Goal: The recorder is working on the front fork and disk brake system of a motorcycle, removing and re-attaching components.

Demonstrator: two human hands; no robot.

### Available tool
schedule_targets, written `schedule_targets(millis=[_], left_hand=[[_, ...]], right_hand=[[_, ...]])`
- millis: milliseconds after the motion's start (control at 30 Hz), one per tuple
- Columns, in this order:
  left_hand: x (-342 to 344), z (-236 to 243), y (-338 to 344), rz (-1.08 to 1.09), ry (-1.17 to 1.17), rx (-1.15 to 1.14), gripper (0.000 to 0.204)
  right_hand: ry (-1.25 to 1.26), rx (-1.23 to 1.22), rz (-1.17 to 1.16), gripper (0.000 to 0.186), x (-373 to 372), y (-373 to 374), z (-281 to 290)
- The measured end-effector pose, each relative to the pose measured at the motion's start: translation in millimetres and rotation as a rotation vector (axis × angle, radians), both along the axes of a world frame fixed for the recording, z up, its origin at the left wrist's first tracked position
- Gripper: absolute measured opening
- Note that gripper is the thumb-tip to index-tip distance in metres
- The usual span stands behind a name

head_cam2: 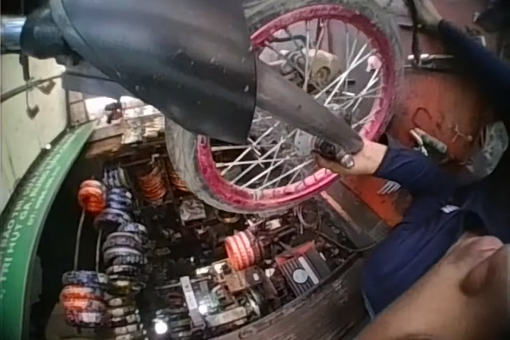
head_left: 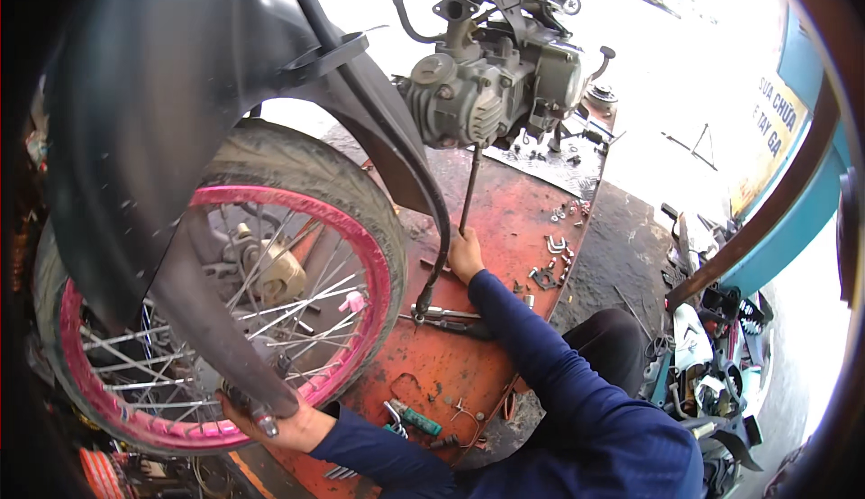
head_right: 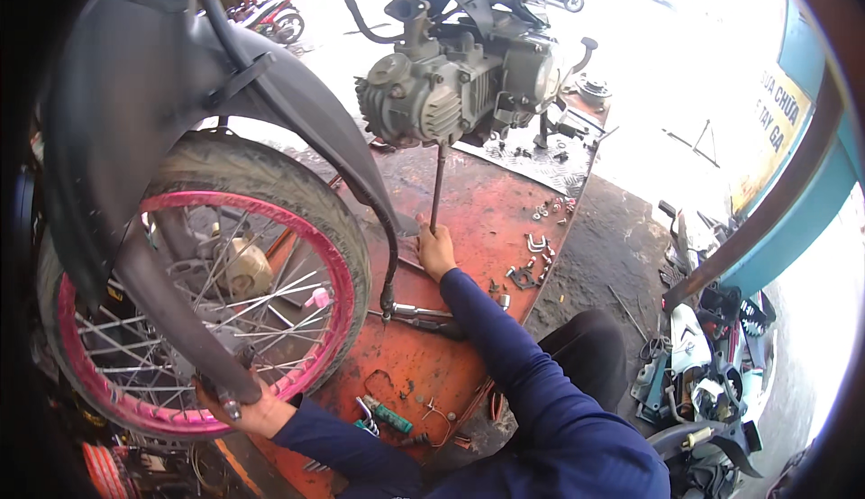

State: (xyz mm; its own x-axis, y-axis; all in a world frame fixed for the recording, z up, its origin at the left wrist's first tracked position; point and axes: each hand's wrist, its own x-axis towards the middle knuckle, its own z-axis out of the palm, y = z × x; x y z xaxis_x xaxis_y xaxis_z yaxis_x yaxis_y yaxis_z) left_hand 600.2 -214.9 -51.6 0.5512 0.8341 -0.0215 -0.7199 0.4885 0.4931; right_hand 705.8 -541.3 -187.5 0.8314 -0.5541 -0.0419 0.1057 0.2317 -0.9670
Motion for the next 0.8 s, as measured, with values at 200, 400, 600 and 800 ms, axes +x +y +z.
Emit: schedule_targets(millis=[200,400,600,800], left_hand=[[3,-10,0,0.073,0.089,0.255,0.040],[4,1,-2,0.092,0.188,0.203,0.048],[7,-15,23,0.086,0.120,0.415,0.048],[7,-3,10,0.130,0.209,0.453,0.046]], right_hand=[[0.030,0.074,0.011,0.056,-6,-7,24],[0.090,-0.067,-0.031,0.053,-3,-6,16],[0.070,-0.092,-0.017,0.051,2,-8,10],[0.120,-0.124,-0.003,0.052,2,-19,7]])
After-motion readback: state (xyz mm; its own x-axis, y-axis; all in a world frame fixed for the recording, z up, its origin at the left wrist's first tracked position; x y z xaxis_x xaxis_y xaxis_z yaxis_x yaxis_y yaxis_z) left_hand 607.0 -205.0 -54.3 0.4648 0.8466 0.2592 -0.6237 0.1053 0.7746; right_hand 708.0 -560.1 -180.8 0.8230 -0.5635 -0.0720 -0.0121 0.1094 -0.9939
